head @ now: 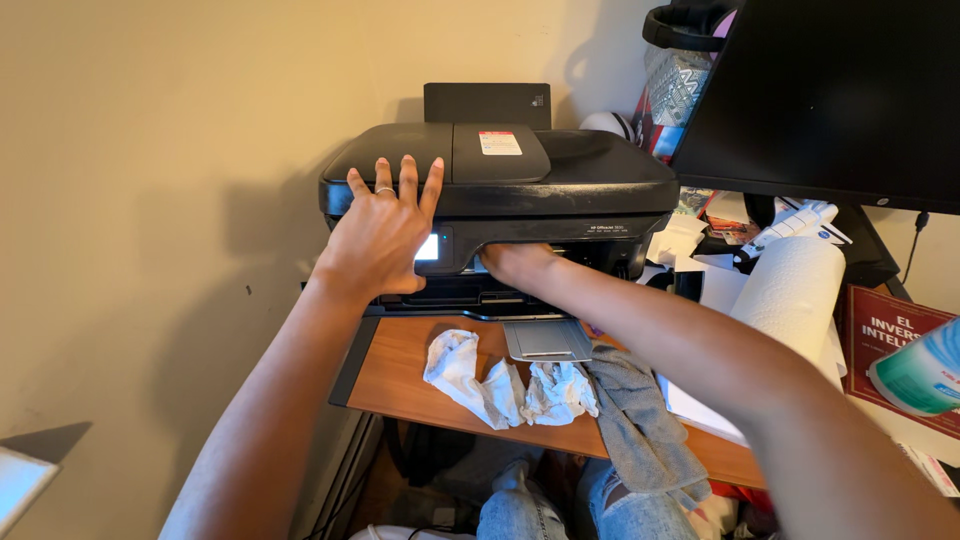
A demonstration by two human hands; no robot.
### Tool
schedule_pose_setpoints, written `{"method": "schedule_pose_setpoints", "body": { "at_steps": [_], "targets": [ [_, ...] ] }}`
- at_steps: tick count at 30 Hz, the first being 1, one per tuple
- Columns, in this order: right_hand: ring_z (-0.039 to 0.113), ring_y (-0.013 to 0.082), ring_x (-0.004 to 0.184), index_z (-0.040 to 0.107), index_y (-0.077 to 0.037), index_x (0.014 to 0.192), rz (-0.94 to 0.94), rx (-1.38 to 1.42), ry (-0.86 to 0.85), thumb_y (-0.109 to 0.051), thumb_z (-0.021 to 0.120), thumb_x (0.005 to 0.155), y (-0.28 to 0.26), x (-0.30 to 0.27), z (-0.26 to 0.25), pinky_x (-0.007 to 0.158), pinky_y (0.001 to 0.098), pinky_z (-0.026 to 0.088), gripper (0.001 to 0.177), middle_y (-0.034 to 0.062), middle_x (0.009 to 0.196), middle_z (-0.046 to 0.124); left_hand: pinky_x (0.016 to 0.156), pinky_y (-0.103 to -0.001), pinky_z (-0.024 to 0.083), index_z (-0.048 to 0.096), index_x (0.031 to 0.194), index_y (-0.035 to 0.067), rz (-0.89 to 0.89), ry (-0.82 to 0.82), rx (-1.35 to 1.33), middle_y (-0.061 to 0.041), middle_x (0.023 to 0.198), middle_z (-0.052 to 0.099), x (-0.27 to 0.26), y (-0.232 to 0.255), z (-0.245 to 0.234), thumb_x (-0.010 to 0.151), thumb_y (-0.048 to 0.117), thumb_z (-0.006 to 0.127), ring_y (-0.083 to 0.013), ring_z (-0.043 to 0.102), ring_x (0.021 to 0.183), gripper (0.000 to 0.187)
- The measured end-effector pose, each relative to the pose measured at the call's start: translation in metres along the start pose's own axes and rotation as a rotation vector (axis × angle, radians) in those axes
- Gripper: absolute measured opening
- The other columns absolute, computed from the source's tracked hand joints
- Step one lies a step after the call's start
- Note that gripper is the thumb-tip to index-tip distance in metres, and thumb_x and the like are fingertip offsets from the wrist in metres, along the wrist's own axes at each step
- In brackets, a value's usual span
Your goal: The person cleans the exterior and interior of a printer using a spray bottle and paper towels. They wipe the top and sides, open the front panel, remove an ink cartridge, wipe the interior, and then reinsert the cartridge before closing the panel.
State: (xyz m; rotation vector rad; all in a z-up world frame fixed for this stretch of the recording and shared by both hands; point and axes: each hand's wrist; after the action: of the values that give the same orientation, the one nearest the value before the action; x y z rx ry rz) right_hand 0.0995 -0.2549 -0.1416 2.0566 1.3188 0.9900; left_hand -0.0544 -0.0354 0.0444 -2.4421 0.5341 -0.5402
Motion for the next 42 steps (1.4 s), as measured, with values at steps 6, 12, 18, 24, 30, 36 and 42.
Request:
{"method": "schedule_pose_setpoints", "body": {
  "at_steps": [6,12,18,24,30,36,42],
  "targets": [
    [0.07,0.0272,0.055,0.054,0.016,0.131,0.101,0.428,-0.137,-0.007,0.058,0.095,0.011,-0.027,-0.093,0.048,0.0376,0.056,0.043,0.0154,0.075,0.069,0.097,-0.065,0.048,0.025,0.155,-0.005,-0.003,-0.008,-0.012,-0.032,0.145,0.045,-0.001,0.0,0.0,0.05,0.062,0.093,-0.049,0.052,0.129,0.142],
    [0.071,0.0242,0.06,0.049,0.007,0.119,0.192,0.301,0.04,-0.004,0.055,0.094,0.01,-0.093,-0.213,0.044,0.0285,0.055,0.029,0.0351,0.111,0.072,0.097,-0.065,0.049,0.025,0.155,-0.005,0.001,0.004,-0.007,-0.031,0.145,0.046,-0.004,0.0,0.002,0.051,0.062,0.093,-0.0489,0.053,0.129,0.141],
    [0.081,0.024,0.073,0.058,-0.004,0.13,1.059,1.352,0.035,-0.013,0.052,0.105,-0.029,-0.188,-0.272,0.061,0.0302,0.064,0.028,0.0144,0.091,0.075,0.097,-0.064,0.049,0.025,0.156,-0.003,-0.005,0.005,-0.001,-0.031,0.146,0.045,-0.007,0.003,0.001,0.05,0.06,0.093,-0.0482,0.053,0.129,0.141],
    [0.074,0.0479,0.091,0.049,0.008,0.124,1.317,2.49,0.751,-0.001,0.059,0.094,-0.119,-0.23,-0.258,0.071,0.0367,0.064,0.033,0.0423,0.121,0.06,0.097,-0.064,0.049,0.026,0.155,-0.003,-0.009,0.016,-0.004,-0.031,0.146,0.045,-0.011,0.007,0.002,0.05,0.059,0.094,-0.0483,0.053,0.129,0.14],
    [0.073,0.0351,0.099,0.047,-0.006,0.12,1.124,3.188,0.19,-0.029,0.059,0.097,-0.136,-0.195,-0.276,0.083,0.0364,0.064,0.035,0.0393,0.132,0.059,0.097,-0.064,0.049,0.026,0.155,-0.004,-0.006,0.017,-0.014,-0.032,0.146,0.045,-0.008,0.005,0.0,0.049,0.059,0.094,-0.0491,0.053,0.128,0.141],
    [0.07,0.0239,0.089,0.065,-0.008,0.112,1.232,2.058,-0.096,-0.022,0.054,0.093,-0.057,-0.125,-0.256,0.073,0.0394,0.063,0.026,0.0198,0.113,0.068,0.099,-0.064,0.048,0.026,0.155,-0.004,-0.011,0.02,-0.024,-0.031,0.145,0.046,-0.006,0.004,0.002,0.05,0.058,0.094,-0.0488,0.053,0.129,0.14],
    [0.071,0.021,0.096,0.067,-0.007,0.107,0.677,1.275,-0.109,-0.025,0.056,0.1,0.004,-0.067,-0.214,0.088,0.0399,0.057,0.023,0.009,0.104,0.071,0.098,-0.064,0.048,0.025,0.155,-0.004,-0.01,-0.001,0.0,-0.031,0.146,0.045,-0.005,0.003,-0.002,0.049,0.06,0.094,-0.0482,0.052,0.13,0.141]
  ]
}}
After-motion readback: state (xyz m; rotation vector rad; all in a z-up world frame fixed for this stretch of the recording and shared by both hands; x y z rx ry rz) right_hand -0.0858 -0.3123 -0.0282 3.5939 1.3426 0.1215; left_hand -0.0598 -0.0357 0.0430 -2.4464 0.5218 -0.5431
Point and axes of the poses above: each hand's wrist, its own x-axis towards the middle knuckle, its own z-axis out of the palm, y = z × x
